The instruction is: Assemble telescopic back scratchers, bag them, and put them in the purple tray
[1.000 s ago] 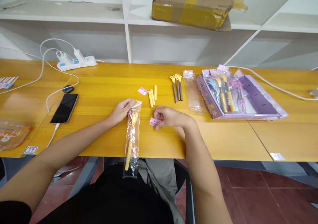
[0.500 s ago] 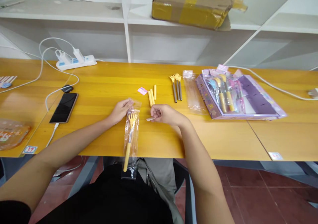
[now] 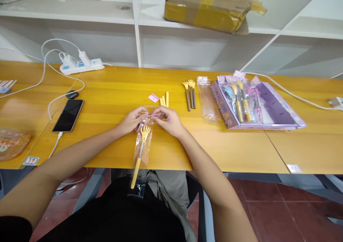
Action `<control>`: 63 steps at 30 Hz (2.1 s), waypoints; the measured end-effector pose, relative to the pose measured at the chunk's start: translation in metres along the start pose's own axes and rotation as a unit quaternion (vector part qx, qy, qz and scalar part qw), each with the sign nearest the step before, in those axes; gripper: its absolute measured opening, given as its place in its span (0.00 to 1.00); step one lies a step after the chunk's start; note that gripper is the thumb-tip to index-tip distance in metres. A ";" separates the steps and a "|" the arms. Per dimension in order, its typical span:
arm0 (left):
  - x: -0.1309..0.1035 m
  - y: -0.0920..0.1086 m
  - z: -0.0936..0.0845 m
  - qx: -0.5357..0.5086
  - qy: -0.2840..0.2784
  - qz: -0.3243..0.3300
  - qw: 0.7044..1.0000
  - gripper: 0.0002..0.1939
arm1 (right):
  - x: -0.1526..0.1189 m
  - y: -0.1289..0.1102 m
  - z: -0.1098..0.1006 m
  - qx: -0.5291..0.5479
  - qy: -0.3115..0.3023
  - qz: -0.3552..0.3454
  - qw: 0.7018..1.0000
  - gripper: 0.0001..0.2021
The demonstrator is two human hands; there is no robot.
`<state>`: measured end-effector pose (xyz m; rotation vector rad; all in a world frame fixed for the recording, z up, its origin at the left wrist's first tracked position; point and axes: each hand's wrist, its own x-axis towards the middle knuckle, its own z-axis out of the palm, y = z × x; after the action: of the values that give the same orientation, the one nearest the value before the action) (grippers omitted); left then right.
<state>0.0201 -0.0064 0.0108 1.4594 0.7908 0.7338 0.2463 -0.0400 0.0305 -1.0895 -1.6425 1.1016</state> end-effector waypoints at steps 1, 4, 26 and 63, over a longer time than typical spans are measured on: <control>0.000 0.000 0.000 0.002 -0.004 -0.001 1.000 0.22 | 0.001 0.002 0.000 -0.001 0.013 0.004 1.000 0.21; 0.001 -0.001 0.001 0.022 -0.013 -0.002 1.000 0.20 | 0.001 0.006 -0.002 -0.030 0.039 -0.002 0.999 0.20; 0.000 0.006 0.004 0.053 -0.033 0.013 0.998 0.22 | 0.005 0.016 -0.016 -0.247 0.065 -0.177 0.950 0.21; 0.003 -0.006 0.001 0.060 -0.028 0.037 0.997 0.21 | 0.005 0.011 -0.011 -0.059 0.053 -0.104 0.991 0.15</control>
<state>0.0224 -0.0042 0.0046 1.6182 0.7512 0.7081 0.2581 -0.0305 0.0235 -1.0083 -1.7103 0.8067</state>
